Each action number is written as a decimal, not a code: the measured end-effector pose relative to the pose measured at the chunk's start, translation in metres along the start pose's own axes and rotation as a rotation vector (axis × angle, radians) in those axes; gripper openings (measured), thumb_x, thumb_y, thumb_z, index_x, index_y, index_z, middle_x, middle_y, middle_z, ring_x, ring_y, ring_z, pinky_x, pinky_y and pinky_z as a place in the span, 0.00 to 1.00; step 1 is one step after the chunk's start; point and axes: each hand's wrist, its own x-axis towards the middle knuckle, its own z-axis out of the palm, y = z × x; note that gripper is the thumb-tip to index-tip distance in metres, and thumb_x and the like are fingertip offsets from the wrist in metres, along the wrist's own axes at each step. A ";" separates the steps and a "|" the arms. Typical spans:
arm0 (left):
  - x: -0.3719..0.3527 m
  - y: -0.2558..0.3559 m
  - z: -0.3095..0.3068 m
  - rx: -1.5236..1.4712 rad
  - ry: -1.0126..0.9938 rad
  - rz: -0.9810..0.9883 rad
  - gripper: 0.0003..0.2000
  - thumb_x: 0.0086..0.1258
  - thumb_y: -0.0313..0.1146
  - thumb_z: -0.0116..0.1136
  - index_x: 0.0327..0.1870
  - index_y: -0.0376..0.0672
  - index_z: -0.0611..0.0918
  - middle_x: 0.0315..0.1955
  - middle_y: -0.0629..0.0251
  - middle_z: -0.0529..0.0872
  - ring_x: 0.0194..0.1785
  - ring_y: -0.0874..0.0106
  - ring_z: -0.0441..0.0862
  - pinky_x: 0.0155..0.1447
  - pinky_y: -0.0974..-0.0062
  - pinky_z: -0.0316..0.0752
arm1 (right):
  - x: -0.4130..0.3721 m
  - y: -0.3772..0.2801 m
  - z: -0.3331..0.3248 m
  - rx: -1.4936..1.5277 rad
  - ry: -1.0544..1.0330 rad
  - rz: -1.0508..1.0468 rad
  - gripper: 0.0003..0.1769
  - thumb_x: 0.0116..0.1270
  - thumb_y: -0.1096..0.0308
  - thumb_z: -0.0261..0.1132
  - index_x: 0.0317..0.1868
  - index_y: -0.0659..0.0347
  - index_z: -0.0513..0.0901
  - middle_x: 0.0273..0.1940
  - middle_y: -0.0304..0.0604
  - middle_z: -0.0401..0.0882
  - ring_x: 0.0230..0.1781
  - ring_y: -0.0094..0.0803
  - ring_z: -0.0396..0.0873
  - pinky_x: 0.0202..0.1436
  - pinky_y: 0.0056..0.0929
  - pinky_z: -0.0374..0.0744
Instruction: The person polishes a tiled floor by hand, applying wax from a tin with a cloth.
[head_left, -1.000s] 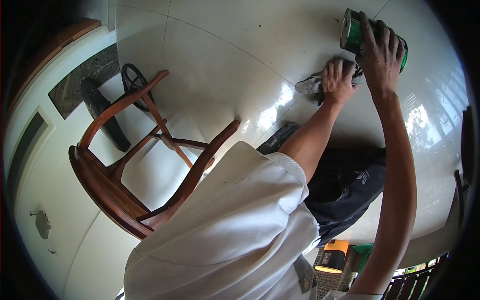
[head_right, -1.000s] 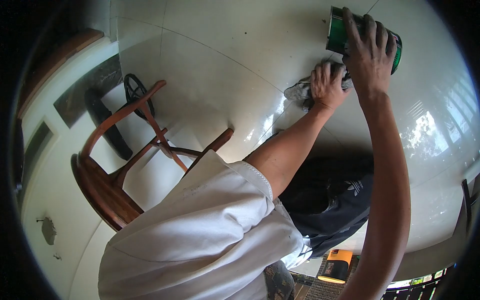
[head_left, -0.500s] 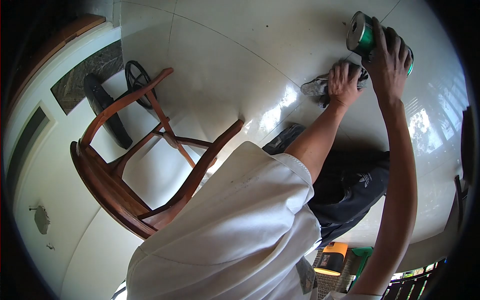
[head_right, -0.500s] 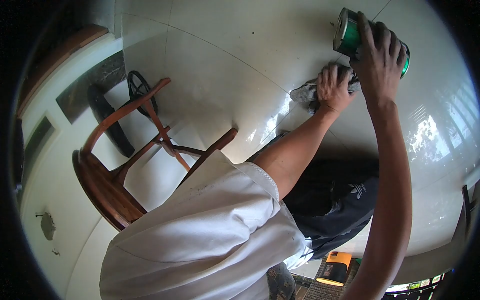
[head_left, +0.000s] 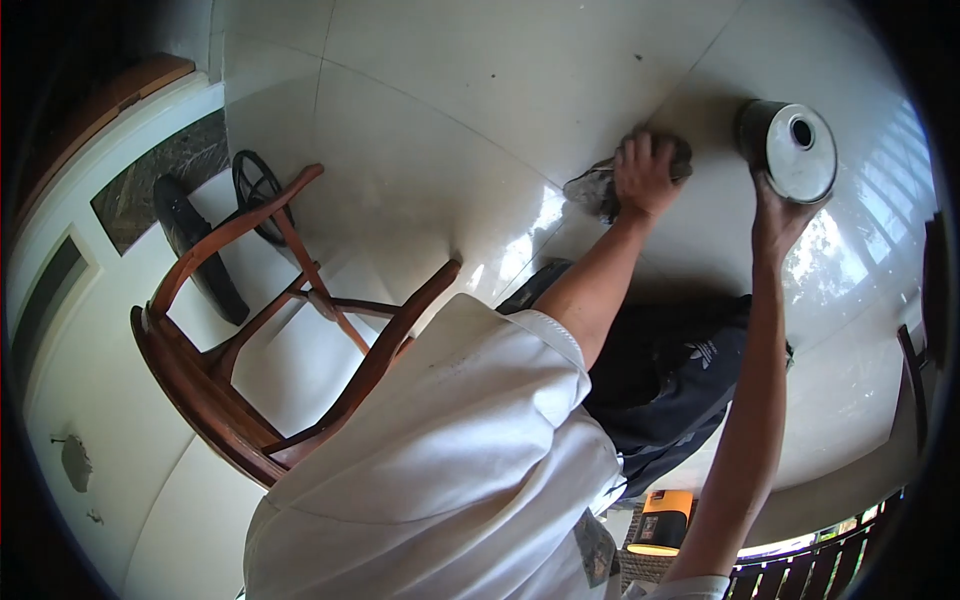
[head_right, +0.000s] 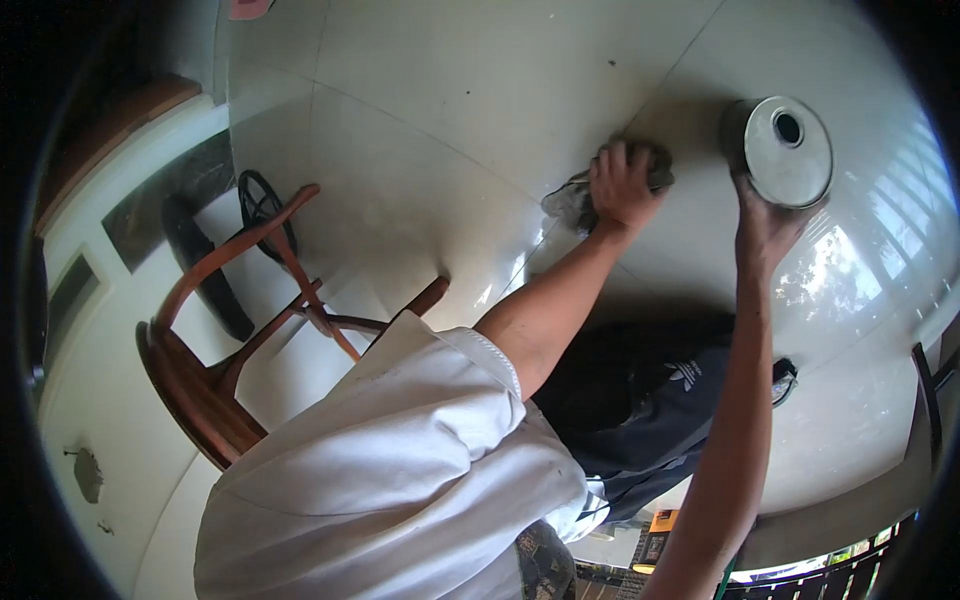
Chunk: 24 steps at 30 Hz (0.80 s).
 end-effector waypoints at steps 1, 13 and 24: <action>-0.002 0.000 0.002 0.031 0.028 0.002 0.26 0.49 0.52 0.69 0.49 0.52 0.80 0.47 0.56 0.74 0.53 0.54 0.72 0.54 0.53 0.69 | -0.004 0.000 -0.005 -0.013 -0.042 0.076 0.53 0.50 0.65 0.79 0.70 0.71 0.56 0.65 0.58 0.64 0.67 0.46 0.66 0.72 0.41 0.64; -0.004 0.001 -0.002 0.110 0.061 0.028 0.29 0.44 0.46 0.72 0.50 0.46 0.78 0.51 0.52 0.75 0.57 0.50 0.72 0.58 0.52 0.69 | -0.086 0.109 -0.192 -0.468 0.200 0.357 0.36 0.59 0.62 0.75 0.67 0.59 0.71 0.67 0.53 0.69 0.69 0.49 0.65 0.71 0.45 0.65; 0.004 -0.049 -0.028 0.101 -0.013 0.162 0.29 0.51 0.40 0.73 0.57 0.46 0.78 0.56 0.51 0.75 0.61 0.51 0.71 0.65 0.53 0.67 | -0.168 0.219 -0.248 -0.515 -0.018 0.430 0.40 0.55 0.67 0.71 0.68 0.66 0.65 0.57 0.60 0.75 0.59 0.55 0.75 0.60 0.44 0.75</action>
